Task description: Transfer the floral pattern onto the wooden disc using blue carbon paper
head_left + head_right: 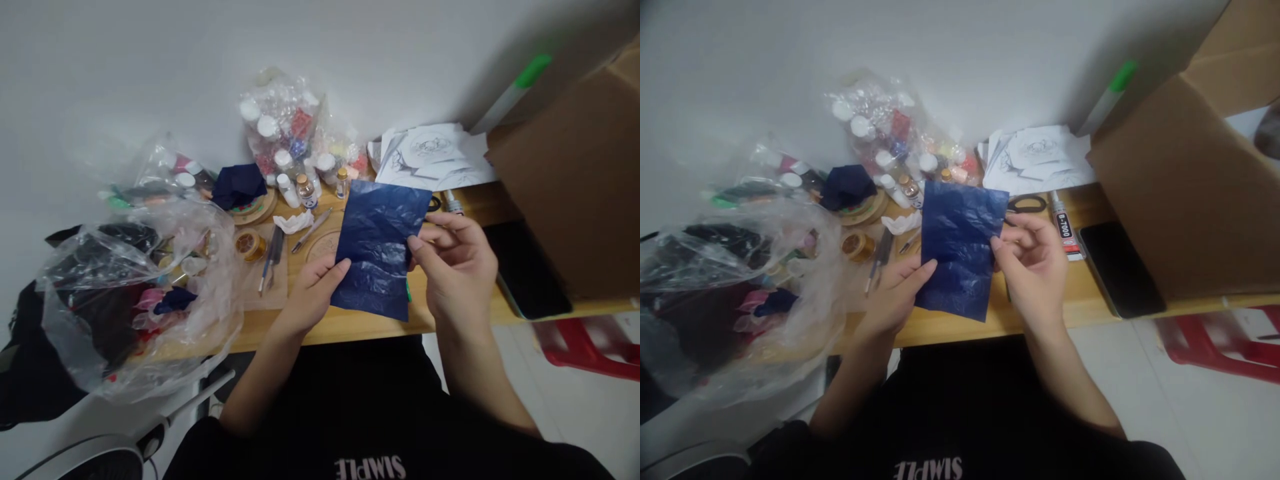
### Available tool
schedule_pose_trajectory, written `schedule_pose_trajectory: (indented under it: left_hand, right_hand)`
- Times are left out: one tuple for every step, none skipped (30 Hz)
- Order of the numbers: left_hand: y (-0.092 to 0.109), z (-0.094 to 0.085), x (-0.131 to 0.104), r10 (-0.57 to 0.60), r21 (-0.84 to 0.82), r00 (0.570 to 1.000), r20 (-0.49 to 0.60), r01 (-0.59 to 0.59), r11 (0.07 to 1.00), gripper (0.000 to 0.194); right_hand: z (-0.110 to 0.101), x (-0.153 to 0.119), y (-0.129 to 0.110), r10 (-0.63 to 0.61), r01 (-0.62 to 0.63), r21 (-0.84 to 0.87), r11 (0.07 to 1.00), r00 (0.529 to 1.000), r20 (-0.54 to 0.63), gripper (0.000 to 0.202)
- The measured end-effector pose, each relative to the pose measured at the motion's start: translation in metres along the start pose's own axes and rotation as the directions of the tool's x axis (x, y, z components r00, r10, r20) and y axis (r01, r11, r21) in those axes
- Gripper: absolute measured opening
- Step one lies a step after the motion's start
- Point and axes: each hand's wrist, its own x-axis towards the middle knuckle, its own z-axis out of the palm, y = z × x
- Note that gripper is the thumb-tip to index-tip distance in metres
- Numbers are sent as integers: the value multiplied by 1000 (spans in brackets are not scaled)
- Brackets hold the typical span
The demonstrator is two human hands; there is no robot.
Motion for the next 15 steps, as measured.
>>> schedule_pose_trajectory:
  left_hand:
    - [-1,-1,0,-3,5,1000,-2,3,1000,28]
    - [-2,-2,0,-4,7,1000,-2,4,1000,28]
    - [-2,-2,0,-5,9,1000,-2,5,1000,27]
    - [-3,-3,-1,-2,10,1000,-4,2,1000,26]
    - [-4,-3,-1,8,10,1000,-11,-8,1000,26]
    - [-5,-3,0,24,9,999,-21,-24,1000,25]
    - [-5,-3,0,48,5,998,-36,-48,999,24]
    - [-6,-3,0,76,0,996,-52,-76,997,24]
    - [-7,-3,1,106,-6,992,-69,-106,994,24]
    - [-7,-2,1,132,-14,988,-83,-133,991,24]
    - [-7,-1,1,149,-24,984,-93,-152,988,24]
    - [-7,-1,2,155,-40,983,-96,-160,986,25]
    - [-5,-1,2,150,-63,984,-91,-156,986,27]
    - [-2,-1,2,139,-89,987,-77,-145,985,29]
    - [3,-1,2,130,-114,990,-58,-136,984,31]
  right_hand:
    - [0,0,0,4,-4,12,1000,1000,-4,27]
    - [0,0,0,10,-10,28,1000,1000,-8,27]
    - [0,0,0,22,-22,43,999,1000,-11,28]
    - [0,0,0,45,-45,57,997,999,-6,30]
    - [-1,0,1,79,-80,65,995,997,10,31]
    - [-1,0,2,124,-127,64,990,991,40,32]
    - [-2,0,3,173,-177,50,983,982,77,32]
    - [-2,0,4,213,-217,28,976,971,112,29]
    - [-2,-1,5,238,-240,3,971,961,140,25]
    - [-2,-2,6,245,-245,-20,969,956,159,21]
    - [-1,-2,7,235,-232,-37,972,957,169,19]
    - [0,-2,7,212,-207,-46,977,962,171,19]
    - [1,-1,5,182,-177,-48,983,968,173,19]
    - [3,0,3,155,-149,-48,988,972,176,19]
    - [5,3,-1,133,-126,-48,991,974,182,19]
